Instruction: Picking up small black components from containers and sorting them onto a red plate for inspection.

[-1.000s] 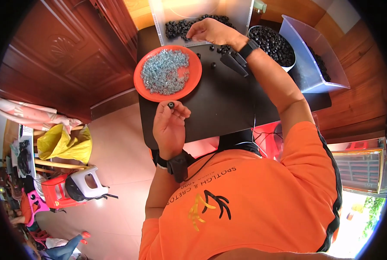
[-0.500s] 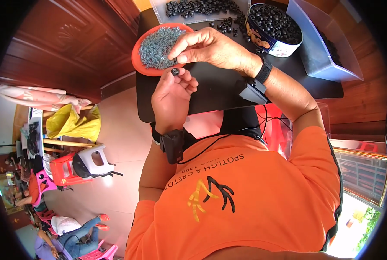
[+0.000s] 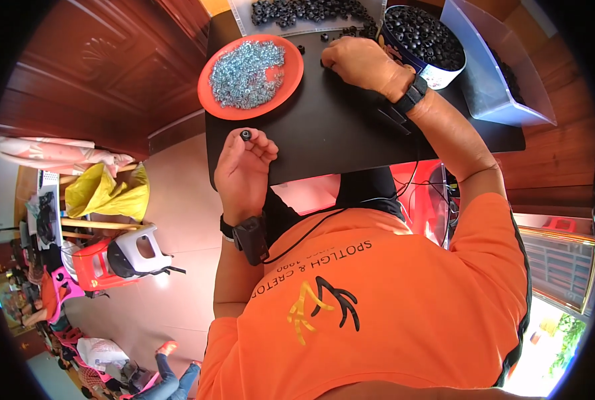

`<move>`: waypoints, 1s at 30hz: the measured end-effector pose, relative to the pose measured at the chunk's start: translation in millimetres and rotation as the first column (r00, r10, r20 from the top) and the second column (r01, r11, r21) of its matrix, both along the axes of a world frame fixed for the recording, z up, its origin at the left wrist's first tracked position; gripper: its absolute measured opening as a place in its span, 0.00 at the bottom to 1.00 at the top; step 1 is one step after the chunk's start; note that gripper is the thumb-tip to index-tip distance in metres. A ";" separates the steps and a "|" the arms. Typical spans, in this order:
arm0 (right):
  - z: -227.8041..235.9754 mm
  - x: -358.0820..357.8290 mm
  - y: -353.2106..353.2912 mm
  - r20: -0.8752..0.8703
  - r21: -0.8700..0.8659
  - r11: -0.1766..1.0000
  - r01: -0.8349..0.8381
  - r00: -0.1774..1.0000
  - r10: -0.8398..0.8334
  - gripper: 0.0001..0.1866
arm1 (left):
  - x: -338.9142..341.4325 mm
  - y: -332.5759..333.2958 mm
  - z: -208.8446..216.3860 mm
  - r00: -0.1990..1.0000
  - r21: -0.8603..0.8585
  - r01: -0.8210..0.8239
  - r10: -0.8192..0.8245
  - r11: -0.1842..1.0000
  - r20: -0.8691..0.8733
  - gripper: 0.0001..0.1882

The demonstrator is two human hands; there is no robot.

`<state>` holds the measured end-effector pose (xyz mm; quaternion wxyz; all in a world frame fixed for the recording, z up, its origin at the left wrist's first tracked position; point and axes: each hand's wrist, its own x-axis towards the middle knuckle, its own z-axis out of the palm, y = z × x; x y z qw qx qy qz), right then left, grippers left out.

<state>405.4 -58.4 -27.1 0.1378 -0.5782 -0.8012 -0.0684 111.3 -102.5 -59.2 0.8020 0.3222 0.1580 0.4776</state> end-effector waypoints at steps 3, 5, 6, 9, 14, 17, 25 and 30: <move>8.1 -0.7 10.3 0.123 0.011 0.998 0.068 0.990 -0.069 0.06 | -2.1 5.3 -7.4 0.997 0.009 -0.021 0.021 1.000 0.068 0.11; 23.7 -2.5 18.6 -0.006 0.072 0.997 0.031 1.000 -0.030 0.06 | -3.0 8.0 -11.7 0.992 -0.010 -0.012 0.013 1.000 0.128 0.11; 32.0 -6.2 26.5 -0.110 0.029 0.997 0.072 0.992 -0.068 0.08 | -5.3 6.9 -12.2 0.993 0.005 -0.011 0.010 1.000 0.119 0.11; 64.2 -20.3 33.5 -0.036 0.140 0.990 -0.001 0.999 0.006 0.10 | -7.8 5.0 -13.9 0.992 0.025 0.001 -0.004 1.000 0.124 0.11; 30.6 -1.6 75.3 -0.113 -0.133 0.990 0.042 0.992 -0.057 0.12 | -5.2 3.4 -11.0 0.987 0.045 0.030 -0.036 0.999 0.154 0.12; 14.2 2.2 81.4 -0.083 -0.112 0.991 0.076 0.993 -0.085 0.12 | -4.4 3.4 -10.8 0.989 0.042 0.042 -0.047 0.998 0.140 0.12; 43.4 7.6 23.5 0.009 -0.183 0.975 0.123 0.992 -0.123 0.10 | -10.0 4.7 -16.1 0.990 0.019 0.016 -0.019 1.000 0.143 0.12; 11.5 14.6 10.8 0.098 -0.130 0.978 0.161 0.984 -0.149 0.09 | -7.9 6.8 -15.0 0.991 0.008 0.018 -0.019 1.000 0.130 0.11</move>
